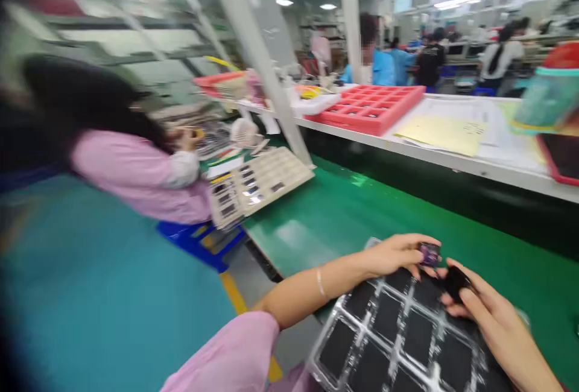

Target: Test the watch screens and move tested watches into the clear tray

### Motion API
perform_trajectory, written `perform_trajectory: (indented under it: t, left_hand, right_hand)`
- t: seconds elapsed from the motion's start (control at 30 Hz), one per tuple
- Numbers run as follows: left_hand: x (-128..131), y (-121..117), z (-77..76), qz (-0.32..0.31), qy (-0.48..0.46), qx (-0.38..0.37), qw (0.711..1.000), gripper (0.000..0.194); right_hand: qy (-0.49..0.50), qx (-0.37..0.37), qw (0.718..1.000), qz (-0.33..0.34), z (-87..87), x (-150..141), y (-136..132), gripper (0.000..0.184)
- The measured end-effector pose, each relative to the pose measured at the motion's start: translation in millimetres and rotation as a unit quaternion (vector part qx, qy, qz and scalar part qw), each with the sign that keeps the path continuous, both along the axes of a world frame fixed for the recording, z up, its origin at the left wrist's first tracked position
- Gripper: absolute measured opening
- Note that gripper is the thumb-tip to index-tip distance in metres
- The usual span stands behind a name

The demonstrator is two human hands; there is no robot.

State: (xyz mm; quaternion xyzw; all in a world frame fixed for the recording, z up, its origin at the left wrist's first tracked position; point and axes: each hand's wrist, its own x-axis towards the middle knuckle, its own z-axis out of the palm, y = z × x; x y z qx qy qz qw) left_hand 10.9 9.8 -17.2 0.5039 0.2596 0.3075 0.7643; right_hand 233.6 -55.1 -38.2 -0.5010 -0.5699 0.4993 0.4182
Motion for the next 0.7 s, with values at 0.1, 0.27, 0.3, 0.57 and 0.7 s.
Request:
perform_trajectory:
  t: [0.1, 0.27, 0.3, 0.57, 0.7]
  left_hand:
    - [0.7, -2.4, -2.8, 0.017, 0.032, 0.019, 0.999, 0.052]
    - [3.0, -8.3, 1.9, 0.012, 0.057, 0.04, 0.998, 0.052]
    - [3.0, -8.7, 3.3, 0.01, 0.059, 0.043, 0.997, 0.051]
    - [2.6, -9.0, 6.3, -0.003, 0.11, 0.065, 0.992, 0.035]
    - [3.2, -11.2, 5.2, -0.009, 0.132, 0.077, 0.988, 0.035]
  right_hand:
    - [0.06, -0.067, 0.996, -0.003, 8.2, 3.5, -13.8, 0.052]
    - [0.031, -0.064, 0.997, 0.014, 15.8, -5.4, -7.0, 0.047]
    - [0.022, -0.057, 0.998, 0.016, 17.2, -5.9, -7.2, 0.045]
    - [0.033, -0.041, 0.999, 0.008, 25.3, -7.3, -8.5, 0.031]
    - [0.015, -0.054, 0.998, -0.001, 26.1, -8.7, -7.9, 0.023]
